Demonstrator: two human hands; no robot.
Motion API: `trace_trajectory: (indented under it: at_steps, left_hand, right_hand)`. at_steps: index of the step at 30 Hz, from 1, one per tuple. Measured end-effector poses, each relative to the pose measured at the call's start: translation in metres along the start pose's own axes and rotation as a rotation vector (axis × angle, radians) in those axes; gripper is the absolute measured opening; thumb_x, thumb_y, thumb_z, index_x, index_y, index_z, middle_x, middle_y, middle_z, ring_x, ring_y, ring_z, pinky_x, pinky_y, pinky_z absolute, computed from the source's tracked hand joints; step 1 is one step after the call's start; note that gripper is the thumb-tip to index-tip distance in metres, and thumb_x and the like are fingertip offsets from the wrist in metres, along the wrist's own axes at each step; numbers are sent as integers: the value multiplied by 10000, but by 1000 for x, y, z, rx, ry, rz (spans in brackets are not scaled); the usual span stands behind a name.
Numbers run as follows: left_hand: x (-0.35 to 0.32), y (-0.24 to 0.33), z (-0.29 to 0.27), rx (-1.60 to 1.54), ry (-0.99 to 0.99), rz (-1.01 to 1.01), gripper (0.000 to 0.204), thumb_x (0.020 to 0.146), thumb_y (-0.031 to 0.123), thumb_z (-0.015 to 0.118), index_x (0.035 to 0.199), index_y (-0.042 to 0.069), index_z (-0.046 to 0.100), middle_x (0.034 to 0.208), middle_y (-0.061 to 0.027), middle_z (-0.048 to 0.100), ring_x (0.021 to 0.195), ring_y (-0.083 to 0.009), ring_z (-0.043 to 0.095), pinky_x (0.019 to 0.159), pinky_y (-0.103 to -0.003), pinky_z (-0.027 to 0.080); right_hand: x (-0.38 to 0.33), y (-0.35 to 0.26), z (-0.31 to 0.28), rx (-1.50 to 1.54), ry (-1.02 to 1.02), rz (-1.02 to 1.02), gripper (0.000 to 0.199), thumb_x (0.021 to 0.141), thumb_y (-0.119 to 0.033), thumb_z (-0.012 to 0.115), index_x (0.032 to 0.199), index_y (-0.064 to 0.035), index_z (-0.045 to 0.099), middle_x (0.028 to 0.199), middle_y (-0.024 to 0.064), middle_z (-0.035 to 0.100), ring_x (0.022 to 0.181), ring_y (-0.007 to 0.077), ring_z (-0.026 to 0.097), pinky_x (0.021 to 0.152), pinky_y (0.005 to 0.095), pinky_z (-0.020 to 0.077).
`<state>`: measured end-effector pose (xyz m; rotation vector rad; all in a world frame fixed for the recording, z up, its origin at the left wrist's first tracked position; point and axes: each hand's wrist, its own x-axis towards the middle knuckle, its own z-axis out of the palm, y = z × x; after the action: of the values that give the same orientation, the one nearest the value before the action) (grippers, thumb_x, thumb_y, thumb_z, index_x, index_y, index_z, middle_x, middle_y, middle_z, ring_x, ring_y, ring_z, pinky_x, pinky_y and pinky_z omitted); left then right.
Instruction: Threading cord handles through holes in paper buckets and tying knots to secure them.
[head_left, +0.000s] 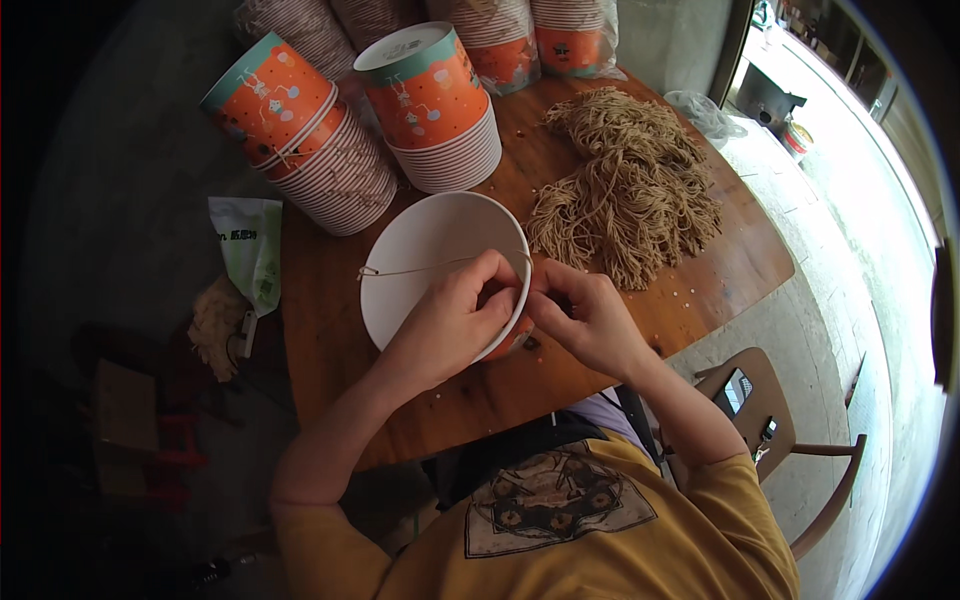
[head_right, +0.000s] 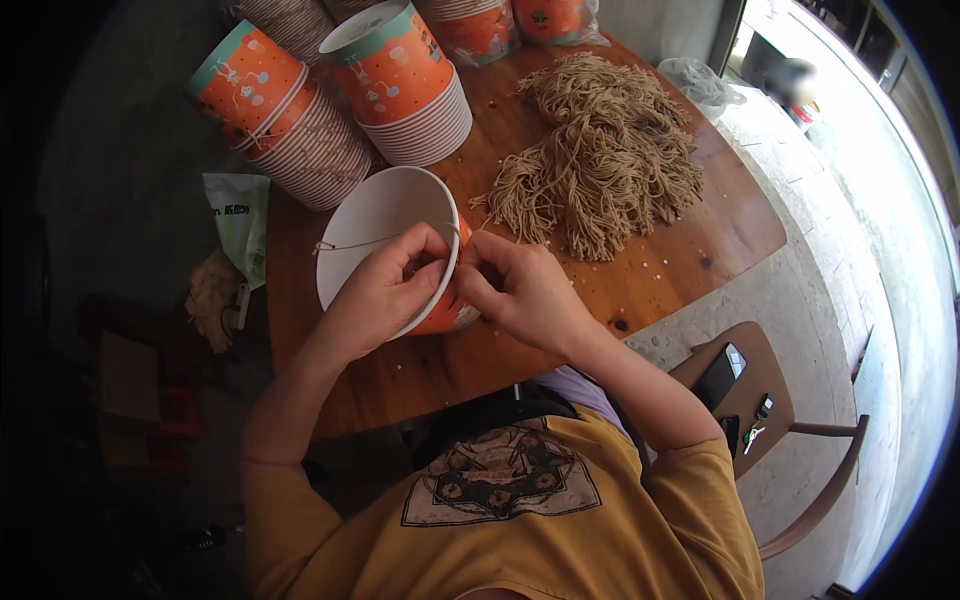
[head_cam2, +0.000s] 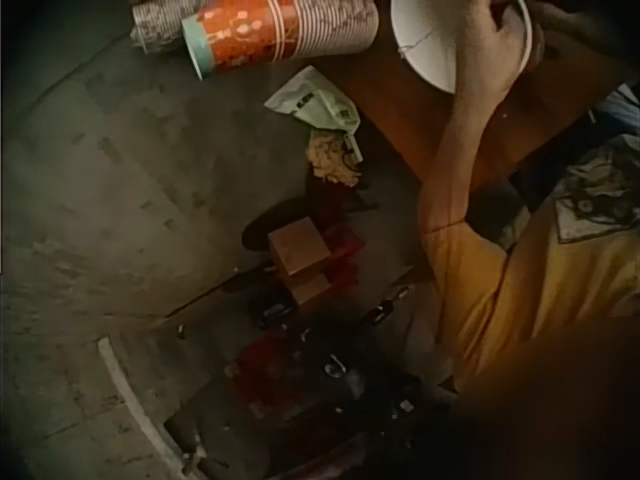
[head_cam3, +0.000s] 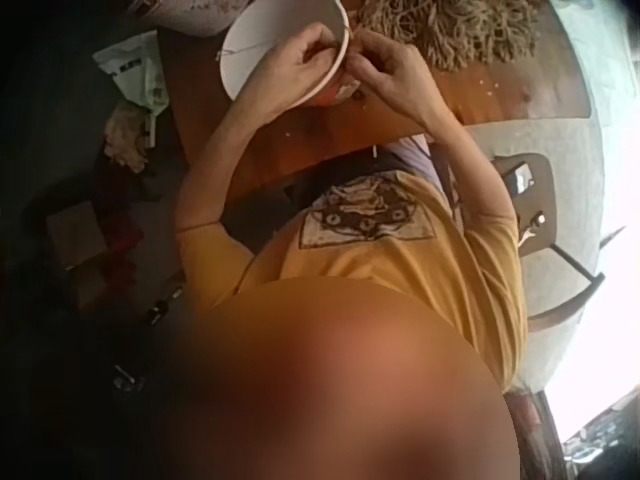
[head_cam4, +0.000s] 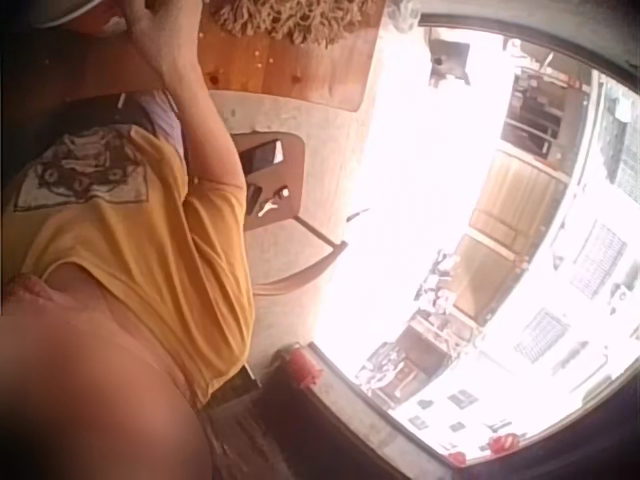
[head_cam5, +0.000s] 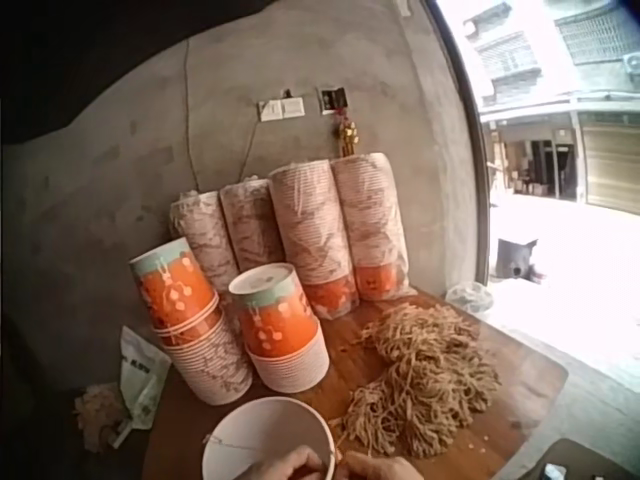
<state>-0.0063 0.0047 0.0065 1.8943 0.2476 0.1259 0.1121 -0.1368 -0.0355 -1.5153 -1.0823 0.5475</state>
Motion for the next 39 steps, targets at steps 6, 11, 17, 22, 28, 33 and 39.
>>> trace_trajectory:
  at_steps: [6, 11, 17, 22, 28, 33, 39]
  left_hand:
    - [2, -8, 1, 125, 87, 5, 105, 912, 104, 524, 911, -2, 527, 821, -52, 608, 765, -99, 582, 707, -282, 481]
    - [9, -6, 8, -43, 79, -35, 94, 909, 111, 528, 914, 18, 539, 846, -14, 570, 784, -65, 522, 734, -239, 447]
    - [18, 14, 24, -431, 99, -175, 88, 912, 127, 509, 941, 49, 536, 853, -3, 562, 765, -63, 511, 686, -226, 427]
    - [22, 6, 29, -599, 81, -167, 107, 923, 151, 499, 976, 61, 522, 829, 5, 544, 707, -61, 480, 645, -224, 409]
    - [26, 8, 34, -615, 13, -194, 140, 962, 187, 523, 1031, 67, 502, 833, 13, 528, 695, -46, 467, 624, -201, 398]
    - [27, 7, 32, -632, -68, -159, 158, 944, 151, 567, 1050, 57, 495, 854, 12, 531, 716, -54, 489, 653, -210, 423]
    - [27, 3, 31, -691, -136, -183, 117, 924, 87, 577, 1034, 54, 558, 912, -8, 568, 809, -80, 557, 699, -227, 452]
  right_hand:
    - [-1, -9, -50, -444, -225, -345, 117, 799, -113, 699, 848, -57, 608, 737, 34, 560, 684, 179, 571, 698, 318, 459]
    - [7, -28, -72, -668, -253, -524, 139, 759, -137, 742, 803, -98, 616, 751, 1, 575, 1067, 242, 530, 938, 376, 395]
    - [35, -37, -79, -348, -461, -387, 134, 780, -147, 730, 766, -86, 612, 701, -8, 544, 791, 187, 556, 874, 338, 388]
    - [42, -31, -67, -220, -544, -352, 126, 807, -147, 703, 781, -59, 618, 712, 11, 553, 722, 163, 552, 828, 312, 401]
    - [43, -44, -80, -110, -522, -127, 141, 824, -152, 710, 810, -44, 620, 754, 0, 571, 696, 78, 542, 612, 241, 425]
    - [50, -40, -84, -26, -536, -69, 151, 854, -163, 700, 888, -47, 609, 786, -39, 603, 716, 30, 547, 609, 201, 432]
    - [58, -31, -79, 65, -558, -48, 148, 881, -152, 670, 932, -36, 593, 806, -41, 608, 760, 35, 570, 671, 207, 471]
